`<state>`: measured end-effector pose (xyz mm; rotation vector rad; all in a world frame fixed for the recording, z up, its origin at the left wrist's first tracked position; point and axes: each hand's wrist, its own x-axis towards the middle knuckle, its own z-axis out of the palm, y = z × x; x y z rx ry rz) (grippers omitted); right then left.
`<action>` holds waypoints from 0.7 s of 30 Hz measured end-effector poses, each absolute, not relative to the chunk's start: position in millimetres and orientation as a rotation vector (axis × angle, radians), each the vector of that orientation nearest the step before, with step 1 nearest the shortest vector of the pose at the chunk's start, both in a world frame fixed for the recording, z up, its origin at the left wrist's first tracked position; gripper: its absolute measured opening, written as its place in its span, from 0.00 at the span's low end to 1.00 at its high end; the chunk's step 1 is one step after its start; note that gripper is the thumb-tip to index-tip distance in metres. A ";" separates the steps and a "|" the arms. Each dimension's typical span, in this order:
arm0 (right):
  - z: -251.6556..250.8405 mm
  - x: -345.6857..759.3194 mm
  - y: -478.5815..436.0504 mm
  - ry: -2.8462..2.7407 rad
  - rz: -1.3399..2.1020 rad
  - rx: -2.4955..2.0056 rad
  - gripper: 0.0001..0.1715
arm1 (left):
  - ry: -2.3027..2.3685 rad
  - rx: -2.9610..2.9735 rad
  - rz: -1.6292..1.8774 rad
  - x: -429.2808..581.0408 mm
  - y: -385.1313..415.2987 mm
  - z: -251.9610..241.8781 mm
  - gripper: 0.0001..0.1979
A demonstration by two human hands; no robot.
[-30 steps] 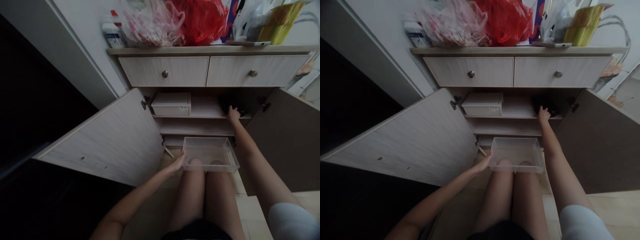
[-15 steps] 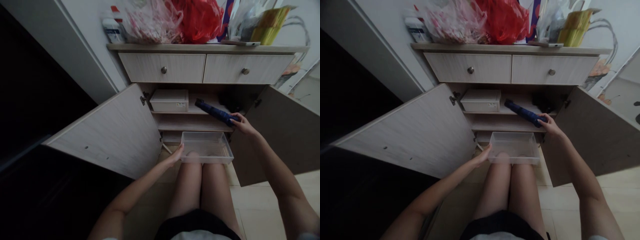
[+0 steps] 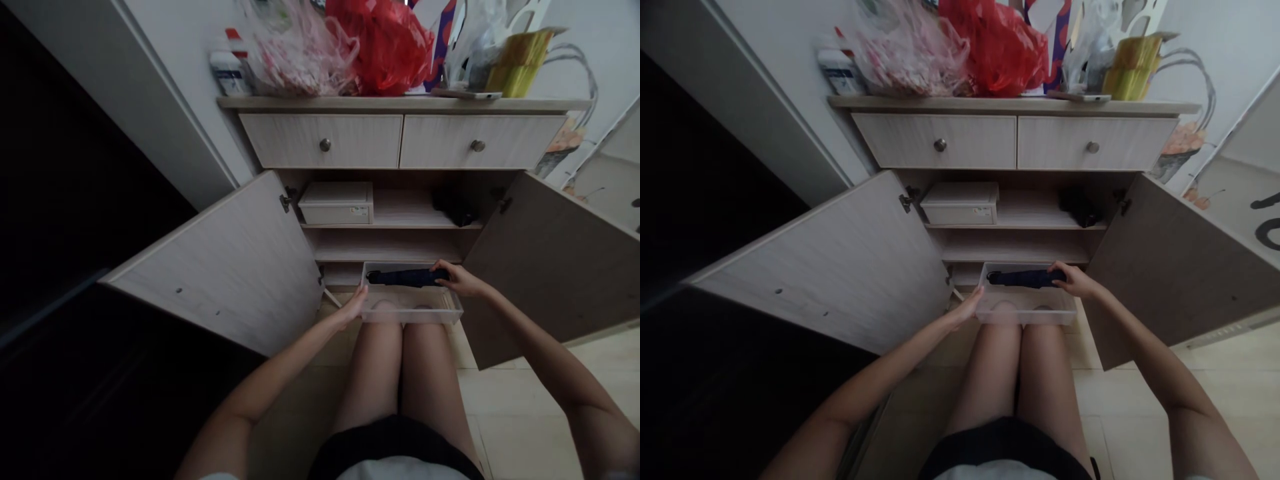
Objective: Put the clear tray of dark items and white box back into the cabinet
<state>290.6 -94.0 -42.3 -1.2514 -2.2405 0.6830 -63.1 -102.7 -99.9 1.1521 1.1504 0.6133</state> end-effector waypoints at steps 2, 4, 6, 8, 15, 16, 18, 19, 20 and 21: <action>-46.0 286.2 -88.4 -2.327 0.599 -1.299 0.17 | 1.188 1.155 0.596 -63.7 -103.7 -98.4 0.40; -49.5 282.3 -83.3 -2.429 0.482 -1.402 0.19 | 1.207 1.166 0.586 -64.5 -104.5 -97.8 0.38; -53.1 277.9 -79.6 -2.532 0.330 -1.504 0.21 | 1.199 1.183 0.597 -65.1 -104.5 -98.4 0.37; -55.8 272.5 -77.3 -2.616 0.174 -1.567 0.22 | 1.193 1.192 0.610 -65.6 -103.9 -99.9 0.38; -33.0 270.8 -46.3 -2.645 0.245 -1.590 0.16 | 1.226 1.143 0.596 -66.2 -101.3 -104.4 0.36; -25.0 276.4 -35.5 -2.560 0.245 -1.642 0.15 | 1.219 1.147 0.600 -66.5 -100.6 -105.7 0.35; -9.5 291.2 -10.8 -2.289 0.079 -1.850 0.16 | 1.220 1.148 0.603 -67.3 -98.5 -109.7 0.35; -3.1 299.5 2.3 -2.130 -0.053 -1.975 0.18 | 1.233 1.138 0.592 -67.8 -97.3 -112.0 0.35; 1.8 307.9 15.2 -1.991 -0.170 -2.088 0.20 | 1.236 1.129 0.591 -68.2 -96.1 -114.4 0.36; 5.0 315.9 27.6 -1.885 -0.250 -2.183 0.22 | 1.222 1.128 0.600 -68.6 -95.2 -116.4 0.37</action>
